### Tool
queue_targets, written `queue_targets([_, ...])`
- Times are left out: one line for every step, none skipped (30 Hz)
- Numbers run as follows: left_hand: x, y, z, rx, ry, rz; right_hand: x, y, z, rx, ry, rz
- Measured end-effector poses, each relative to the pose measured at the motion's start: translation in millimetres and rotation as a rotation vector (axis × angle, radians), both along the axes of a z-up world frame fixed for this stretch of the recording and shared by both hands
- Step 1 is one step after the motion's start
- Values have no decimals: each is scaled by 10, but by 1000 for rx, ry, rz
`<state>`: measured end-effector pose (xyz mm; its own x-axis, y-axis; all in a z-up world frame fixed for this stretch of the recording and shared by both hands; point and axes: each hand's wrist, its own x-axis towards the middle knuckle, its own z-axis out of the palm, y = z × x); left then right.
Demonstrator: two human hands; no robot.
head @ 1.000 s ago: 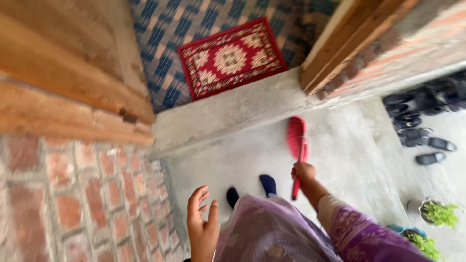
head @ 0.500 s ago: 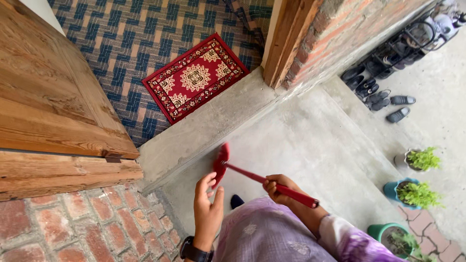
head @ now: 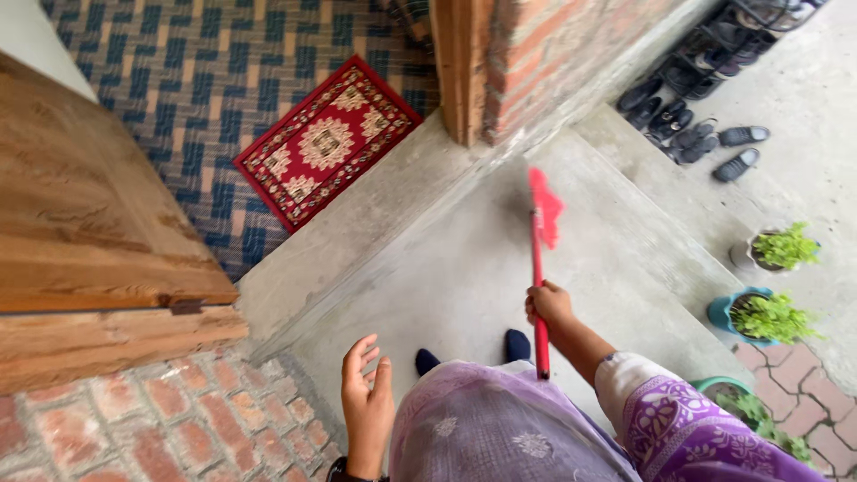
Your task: The person sweeps debris from a concrete courtyard into a dustpan using a broom and then sweeps several outdoor steps while moving around a scooter and potted plants.
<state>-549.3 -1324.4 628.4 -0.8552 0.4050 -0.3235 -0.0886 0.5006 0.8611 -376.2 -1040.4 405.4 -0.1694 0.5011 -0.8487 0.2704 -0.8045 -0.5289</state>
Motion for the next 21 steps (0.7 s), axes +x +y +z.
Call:
queue_targets([94,98,-32,36,3,19,95,-28,56,-24,22,6])
queue_targets([181,207,-56,24,-9,15,182,-49,82,-48,45,12])
queue_targets([280,304,-54,8,-21,16,248,-74,78,-164,90,16])
queue_targets([381,414,-46,-7,-32,16,331,-89,45,-279,137,20])
queue_targets([457,532,-43,4,-22,-9,385,-107,-40,-395,215,8])
queue_targets([542,672,-35,16,-13,-33,418,-102,-160,-510,295,-4])
queue_targets([608,823,-3,26,0,-62,428,-46,-296,-625,381,-17])
queue_targets([688,985,37,27,18,-96,446,53,-443,-684,373,3])
queue_targets([746,1141,77,26,35,-137,434,137,-537,-743,369,16])
queue_targets([774,1285,126,25,53,-178,405,234,-603,-801,365,31])
queue_targets([801,1415,185,44,72,-213,410,379,-648,-754,313,87])
queue_targets([814,1535,237,62,90,-248,425,557,-688,-706,261,142])
queue_targets([836,1630,266,81,106,-276,480,713,-725,-661,201,202])
queue_targets([840,1698,286,57,126,-294,568,847,-756,-545,180,126])
queue_targets([828,1755,296,34,148,-310,642,1010,-776,-428,159,52])
queue_targets([825,1805,285,11,171,-325,700,1187,-780,-218,78,84])
queue_targets([827,1831,255,-7,138,-325,751,1293,-758,-13,-6,107])
queue_targets([826,1857,205,-26,105,-324,793,1375,-720,38,-12,51])
queue_targets([804,1912,133,-42,70,-334,877,1472,-663,91,-23,-14])
queue_targets([781,1963,61,-57,50,-352,946,1531,-507,145,-35,-79])
queue_targets([768,2063,-28,-62,28,-376,1037,1605,-346,109,-10,-107])
